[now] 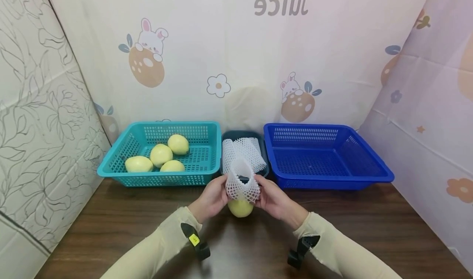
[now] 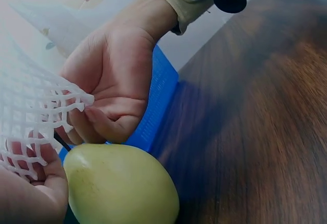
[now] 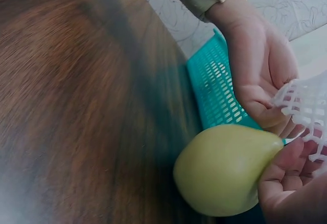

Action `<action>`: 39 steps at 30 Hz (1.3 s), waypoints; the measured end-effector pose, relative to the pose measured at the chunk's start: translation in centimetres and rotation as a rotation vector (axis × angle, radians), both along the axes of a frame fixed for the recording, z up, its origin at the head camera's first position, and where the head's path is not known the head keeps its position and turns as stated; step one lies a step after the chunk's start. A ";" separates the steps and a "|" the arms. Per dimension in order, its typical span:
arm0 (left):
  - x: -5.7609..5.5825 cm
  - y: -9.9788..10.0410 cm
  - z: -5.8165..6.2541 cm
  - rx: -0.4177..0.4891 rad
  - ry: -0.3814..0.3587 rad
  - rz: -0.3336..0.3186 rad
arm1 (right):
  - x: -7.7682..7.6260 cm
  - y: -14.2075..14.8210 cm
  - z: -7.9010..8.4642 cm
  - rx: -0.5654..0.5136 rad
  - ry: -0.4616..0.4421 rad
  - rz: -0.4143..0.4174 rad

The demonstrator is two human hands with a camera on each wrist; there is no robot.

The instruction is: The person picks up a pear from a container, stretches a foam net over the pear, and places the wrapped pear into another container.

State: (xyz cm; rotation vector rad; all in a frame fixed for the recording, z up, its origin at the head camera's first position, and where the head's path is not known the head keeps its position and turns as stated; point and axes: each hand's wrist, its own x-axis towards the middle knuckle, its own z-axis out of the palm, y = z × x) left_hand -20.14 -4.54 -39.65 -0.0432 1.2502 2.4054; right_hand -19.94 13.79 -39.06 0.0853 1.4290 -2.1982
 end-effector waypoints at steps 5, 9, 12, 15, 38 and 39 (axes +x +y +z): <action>0.0 -0.1 -0.7 -0.097 0.014 0.005 | 0.1 0.2 -1.0 0.041 0.023 0.007; 0.0 -0.3 -1.1 -0.158 0.013 0.006 | 0.2 0.3 -1.5 0.078 0.022 -0.007; 0.1 -0.4 -1.3 -0.199 0.007 0.012 | 0.4 0.3 -1.9 0.090 0.036 -0.011; 0.1 -0.5 -1.5 -0.240 0.011 0.025 | 0.6 0.4 -2.4 0.097 0.054 -0.008; 0.5 -0.8 -3.3 -0.495 0.021 0.056 | 1.2 0.1 -4.4 0.252 0.070 -0.100; 0.5 -0.8 -3.4 -0.499 0.024 0.054 | 1.2 0.1 -4.5 0.262 0.069 -0.106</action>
